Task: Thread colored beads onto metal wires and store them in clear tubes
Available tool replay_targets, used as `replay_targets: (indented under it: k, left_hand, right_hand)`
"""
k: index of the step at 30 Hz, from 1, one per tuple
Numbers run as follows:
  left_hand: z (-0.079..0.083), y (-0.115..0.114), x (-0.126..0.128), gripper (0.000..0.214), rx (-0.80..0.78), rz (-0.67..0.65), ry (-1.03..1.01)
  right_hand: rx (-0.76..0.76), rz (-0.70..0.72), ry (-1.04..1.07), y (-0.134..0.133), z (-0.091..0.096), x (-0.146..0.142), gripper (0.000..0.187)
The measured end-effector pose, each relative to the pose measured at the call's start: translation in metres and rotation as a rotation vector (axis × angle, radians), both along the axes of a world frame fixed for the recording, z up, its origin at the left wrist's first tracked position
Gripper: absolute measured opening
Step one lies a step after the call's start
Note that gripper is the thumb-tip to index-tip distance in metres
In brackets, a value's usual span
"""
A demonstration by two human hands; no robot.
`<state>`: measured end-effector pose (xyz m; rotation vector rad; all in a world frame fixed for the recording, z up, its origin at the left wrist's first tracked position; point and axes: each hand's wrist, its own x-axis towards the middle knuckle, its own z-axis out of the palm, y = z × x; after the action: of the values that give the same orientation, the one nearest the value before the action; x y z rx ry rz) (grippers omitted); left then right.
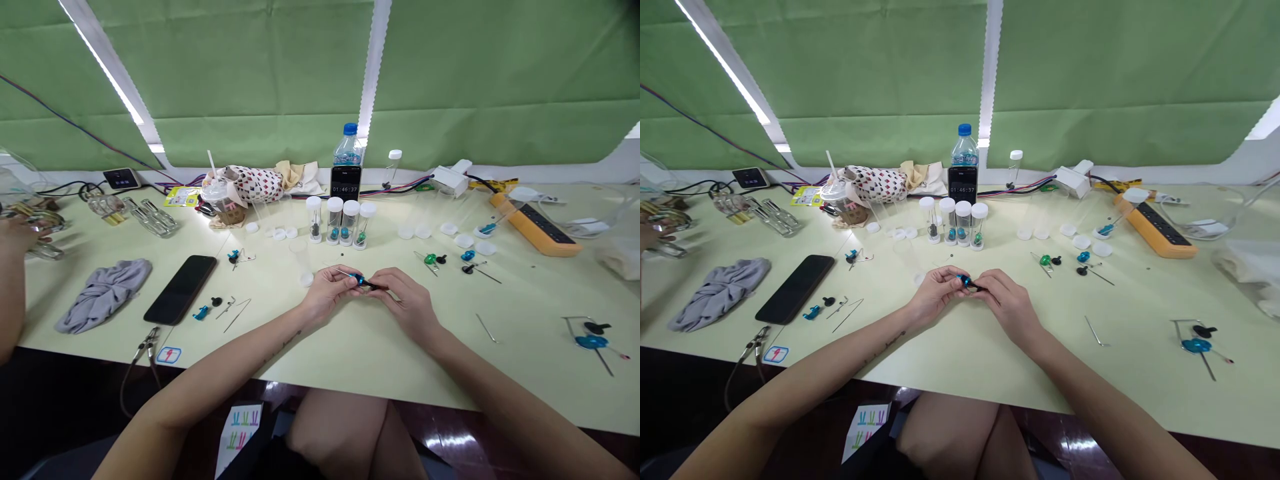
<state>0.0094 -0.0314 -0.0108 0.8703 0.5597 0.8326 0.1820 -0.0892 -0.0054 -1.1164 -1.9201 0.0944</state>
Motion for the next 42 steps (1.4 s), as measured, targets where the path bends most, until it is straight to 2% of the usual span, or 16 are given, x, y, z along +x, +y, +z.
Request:
replay_targets:
  k: [11, 18, 23, 29, 34, 42]
  left_hand:
    - [-0.0011, -0.0005, -0.0001, 0.029, -0.017, -0.011, -0.014]
    - [-0.0005, 0.0005, -0.0011, 0.03, -0.041, -0.029, 0.008]
    - [-0.0012, 0.0, -0.0017, 0.031, -0.038, -0.02, -0.01]
    - [-0.0006, -0.001, -0.0015, 0.033, -0.028, -0.004, -0.011]
    - [0.0005, -0.0013, -0.0018, 0.032, 0.002, 0.003, 0.002]
    - [0.0013, -0.0012, -0.0027, 0.028, 0.065, 0.01, 0.034]
  right_hand:
    - [0.075, -0.076, -0.204, -0.0048, -0.0078, 0.0053, 0.024]
    - [0.115, -0.075, -0.252, -0.008, -0.0078, 0.0045, 0.027]
    - [0.162, -0.057, -0.212, -0.0069, -0.0092, 0.0044, 0.026]
    - [0.094, -0.046, -0.154, -0.0062, -0.0093, 0.0049, 0.024]
    - [0.109, -0.045, -0.101, -0.006, -0.0086, 0.0032, 0.023]
    - [0.052, -0.08, -0.026, -0.0061, -0.009, -0.0006, 0.016]
